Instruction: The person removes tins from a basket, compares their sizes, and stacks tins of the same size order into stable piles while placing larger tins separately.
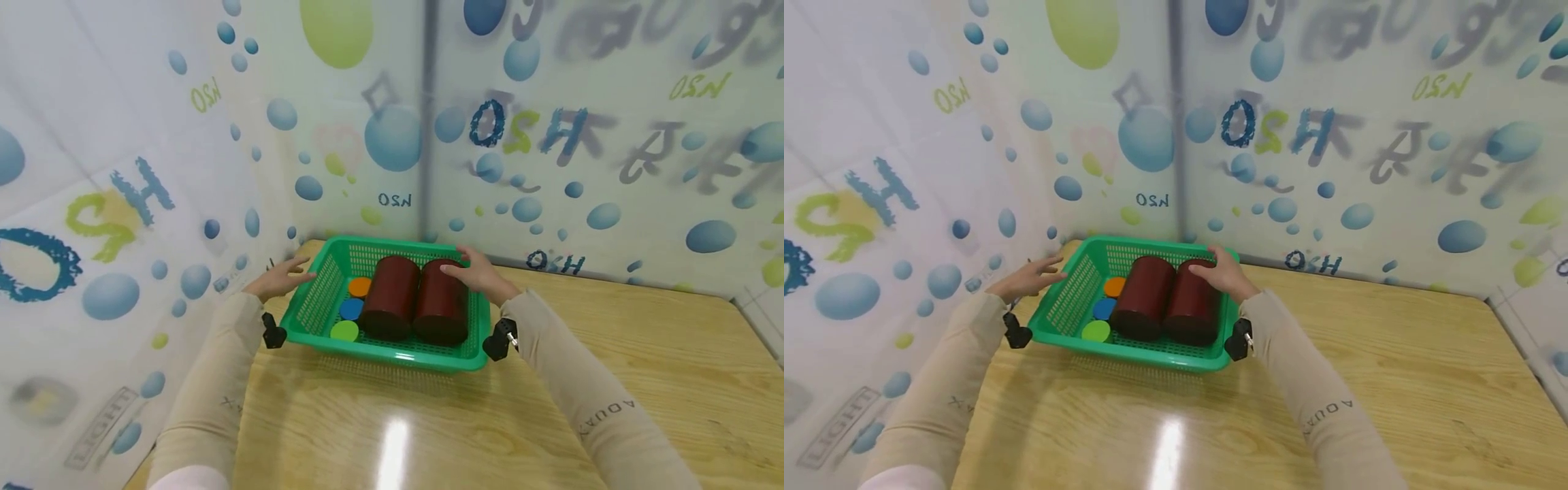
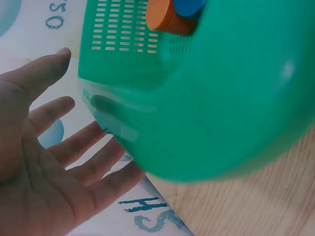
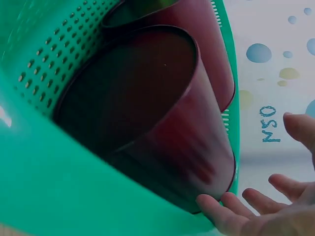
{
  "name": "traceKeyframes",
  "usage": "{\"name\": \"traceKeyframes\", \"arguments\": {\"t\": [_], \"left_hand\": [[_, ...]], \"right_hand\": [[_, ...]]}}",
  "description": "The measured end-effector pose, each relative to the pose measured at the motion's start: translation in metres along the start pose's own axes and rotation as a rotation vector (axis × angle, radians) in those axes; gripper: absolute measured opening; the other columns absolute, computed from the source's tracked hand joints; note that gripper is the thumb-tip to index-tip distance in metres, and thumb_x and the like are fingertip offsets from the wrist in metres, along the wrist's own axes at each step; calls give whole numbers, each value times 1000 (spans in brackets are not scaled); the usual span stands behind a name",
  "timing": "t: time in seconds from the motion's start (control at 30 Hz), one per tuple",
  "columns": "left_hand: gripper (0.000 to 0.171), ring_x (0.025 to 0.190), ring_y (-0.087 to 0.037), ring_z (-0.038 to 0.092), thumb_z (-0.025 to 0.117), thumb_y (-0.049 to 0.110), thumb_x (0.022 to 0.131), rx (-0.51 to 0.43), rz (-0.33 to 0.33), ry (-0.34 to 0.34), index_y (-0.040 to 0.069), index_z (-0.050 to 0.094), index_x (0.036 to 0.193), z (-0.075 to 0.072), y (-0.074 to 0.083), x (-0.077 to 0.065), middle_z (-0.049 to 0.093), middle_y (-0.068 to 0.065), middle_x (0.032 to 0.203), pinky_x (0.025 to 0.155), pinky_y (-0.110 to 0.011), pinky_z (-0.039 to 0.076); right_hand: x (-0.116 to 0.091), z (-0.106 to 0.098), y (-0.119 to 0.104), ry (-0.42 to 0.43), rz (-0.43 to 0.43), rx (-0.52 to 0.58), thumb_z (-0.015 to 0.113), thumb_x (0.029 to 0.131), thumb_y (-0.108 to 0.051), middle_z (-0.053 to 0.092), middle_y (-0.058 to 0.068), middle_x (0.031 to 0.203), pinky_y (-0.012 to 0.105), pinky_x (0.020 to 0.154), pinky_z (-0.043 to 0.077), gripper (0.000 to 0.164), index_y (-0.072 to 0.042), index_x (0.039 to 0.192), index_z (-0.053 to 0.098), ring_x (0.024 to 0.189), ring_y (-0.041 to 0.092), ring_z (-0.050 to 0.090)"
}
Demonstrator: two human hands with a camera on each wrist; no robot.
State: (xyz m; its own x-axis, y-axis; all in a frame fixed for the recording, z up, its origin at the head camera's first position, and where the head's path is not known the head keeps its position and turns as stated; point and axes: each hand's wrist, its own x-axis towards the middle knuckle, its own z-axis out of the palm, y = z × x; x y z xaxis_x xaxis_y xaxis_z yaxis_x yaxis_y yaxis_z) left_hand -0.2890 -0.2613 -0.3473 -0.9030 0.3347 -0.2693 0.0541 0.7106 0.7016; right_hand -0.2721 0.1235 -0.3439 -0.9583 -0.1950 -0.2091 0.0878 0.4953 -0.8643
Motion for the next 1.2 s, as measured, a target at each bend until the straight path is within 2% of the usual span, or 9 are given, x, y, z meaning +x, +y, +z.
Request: {"name": "traceKeyframes", "arguments": {"t": [0.07,0.17,0.43,0.63,0.87,1.03,1.2], "left_hand": [[65,124,-46,21,42,30,95,-39,-27,-45,6,6,143,1,-5,-1,15,-31,139,92,-56,32],[63,123,-45,25,43,26,95,-89,-46,-72,6,8,143,4,-11,-1,18,-32,138,90,-53,36],[59,114,-42,40,45,18,94,-171,-36,-48,6,14,143,13,-18,1,32,-33,130,88,-50,40],[59,115,-42,39,45,14,94,-223,-29,-25,6,14,143,14,-19,0,34,-33,128,91,-52,36],[59,118,-42,35,45,15,94,-283,-22,-10,10,13,144,12,-22,3,30,-31,131,92,-52,35],[59,117,-41,37,46,16,94,-269,-19,9,11,14,144,10,-22,3,31,-30,131,90,-51,38],[59,118,-41,35,46,18,94,-242,-22,12,12,14,144,9,-22,4,30,-30,133,91,-52,36]], "right_hand": [[1,4,2,-7,19,31,51,91,-28,19,20,142,52,92,35,66,-5,142,16,123,37,30],[3,10,4,-4,46,60,54,89,-26,19,20,141,52,91,36,67,-5,141,17,122,37,31],[5,18,9,54,57,-9,60,86,-22,24,20,140,47,93,36,68,-4,140,23,122,35,31],[8,20,10,66,54,16,61,85,-24,25,20,139,46,94,35,70,-4,140,22,122,34,31],[12,20,10,97,90,88,60,85,-25,18,16,143,46,97,31,73,-5,141,19,125,34,27],[16,22,7,115,101,131,61,84,-23,24,17,140,45,95,35,75,-5,141,17,119,33,35],[19,28,7,109,124,37,64,81,-20,32,22,132,45,89,40,79,-3,141,15,112,34,39]]}}
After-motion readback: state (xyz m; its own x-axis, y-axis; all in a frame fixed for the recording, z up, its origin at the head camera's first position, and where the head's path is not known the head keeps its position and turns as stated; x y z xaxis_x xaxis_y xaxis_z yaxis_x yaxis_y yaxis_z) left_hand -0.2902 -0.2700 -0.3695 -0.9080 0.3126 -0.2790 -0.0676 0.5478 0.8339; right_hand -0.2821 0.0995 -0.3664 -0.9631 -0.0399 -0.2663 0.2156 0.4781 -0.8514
